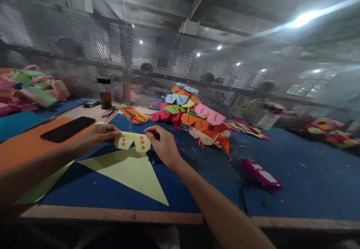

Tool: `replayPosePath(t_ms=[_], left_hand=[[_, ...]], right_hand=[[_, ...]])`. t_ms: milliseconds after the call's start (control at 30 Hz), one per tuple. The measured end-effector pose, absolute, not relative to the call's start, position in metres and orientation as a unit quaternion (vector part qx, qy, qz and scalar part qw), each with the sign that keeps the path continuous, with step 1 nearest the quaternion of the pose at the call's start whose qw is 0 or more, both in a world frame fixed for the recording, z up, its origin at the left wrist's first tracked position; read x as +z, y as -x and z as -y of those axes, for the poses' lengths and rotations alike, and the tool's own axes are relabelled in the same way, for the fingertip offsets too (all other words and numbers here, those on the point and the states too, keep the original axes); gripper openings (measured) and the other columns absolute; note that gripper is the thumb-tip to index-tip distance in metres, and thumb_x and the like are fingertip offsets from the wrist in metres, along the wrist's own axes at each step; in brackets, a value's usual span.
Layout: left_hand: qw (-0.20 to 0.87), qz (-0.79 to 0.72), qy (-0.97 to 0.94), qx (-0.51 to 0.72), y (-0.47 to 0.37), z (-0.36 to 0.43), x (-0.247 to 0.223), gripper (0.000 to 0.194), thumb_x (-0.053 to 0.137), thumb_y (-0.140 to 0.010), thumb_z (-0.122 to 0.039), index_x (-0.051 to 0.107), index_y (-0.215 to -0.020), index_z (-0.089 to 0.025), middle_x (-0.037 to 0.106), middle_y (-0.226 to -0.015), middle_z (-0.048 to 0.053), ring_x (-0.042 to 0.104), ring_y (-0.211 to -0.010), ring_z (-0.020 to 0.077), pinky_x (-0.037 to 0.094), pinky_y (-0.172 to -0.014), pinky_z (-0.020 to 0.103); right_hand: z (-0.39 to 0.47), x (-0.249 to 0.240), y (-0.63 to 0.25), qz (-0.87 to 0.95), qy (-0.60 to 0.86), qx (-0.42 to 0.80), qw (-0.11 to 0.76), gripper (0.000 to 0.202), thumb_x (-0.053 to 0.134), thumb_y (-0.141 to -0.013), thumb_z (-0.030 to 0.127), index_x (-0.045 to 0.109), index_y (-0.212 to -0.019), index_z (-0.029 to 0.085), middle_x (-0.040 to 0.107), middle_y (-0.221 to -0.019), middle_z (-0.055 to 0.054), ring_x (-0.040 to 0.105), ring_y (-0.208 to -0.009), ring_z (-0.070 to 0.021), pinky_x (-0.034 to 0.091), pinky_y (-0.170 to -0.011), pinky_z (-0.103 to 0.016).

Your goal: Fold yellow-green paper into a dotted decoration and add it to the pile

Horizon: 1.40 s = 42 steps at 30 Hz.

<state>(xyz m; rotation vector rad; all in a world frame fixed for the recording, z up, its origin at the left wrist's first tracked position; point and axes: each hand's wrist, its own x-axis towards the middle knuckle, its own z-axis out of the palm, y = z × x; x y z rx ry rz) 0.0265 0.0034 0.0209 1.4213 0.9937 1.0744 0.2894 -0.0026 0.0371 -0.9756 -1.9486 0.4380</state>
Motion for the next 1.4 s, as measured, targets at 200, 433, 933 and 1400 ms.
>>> replayPosePath(t_ms=[200,433,933,1400], left_hand=[[0.509,-0.407,-0.601,0.463,-0.026,-0.005,0.021,0.033,0.087,-0.068,-0.044,0.071,-0.074,-0.016,0.072,-0.069,0.002,0.065,-0.065,0.0143,0.055,-0.069,0.027],[0.531,-0.404,-0.602,0.438,-0.025,-0.003,0.017,0.031,0.083,-0.073,-0.044,0.069,-0.073,-0.017,0.073,-0.075,0.003,0.067,-0.07,0.0143,0.054,-0.072,0.026],[0.555,-0.392,-0.578,0.452,-0.028,0.003,0.021,0.031,0.089,-0.066,-0.042,0.07,-0.071,-0.017,0.072,-0.074,0.002,0.063,-0.068,0.0127,0.054,-0.071,0.024],[0.616,-0.381,-0.543,0.425,-0.033,0.007,0.02,0.025,0.085,-0.065,-0.031,0.079,-0.087,-0.023,0.079,-0.093,0.006,0.073,-0.079,0.0198,0.057,-0.072,0.026]], right_hand=[[0.002,0.031,-0.288,0.794,0.399,0.185,0.419,0.02,0.056,-0.094,0.033,0.072,-0.096,0.02,0.072,-0.087,-0.003,0.061,-0.073,-0.016,0.044,-0.065,-0.026],[0.004,0.035,-0.288,0.78,0.393,0.167,0.457,0.018,0.056,-0.094,0.031,0.072,-0.094,0.021,0.072,-0.087,-0.002,0.061,-0.075,-0.0172,0.045,-0.067,-0.027],[0.007,0.036,-0.287,0.776,0.387,0.145,0.477,0.019,0.056,-0.095,0.033,0.071,-0.094,0.021,0.071,-0.086,-0.002,0.06,-0.073,-0.0172,0.046,-0.067,-0.027],[0.01,0.035,-0.283,0.781,0.392,0.148,0.463,0.017,0.057,-0.095,0.031,0.071,-0.094,0.022,0.072,-0.089,-0.003,0.062,-0.077,-0.0184,0.047,-0.069,-0.028]])
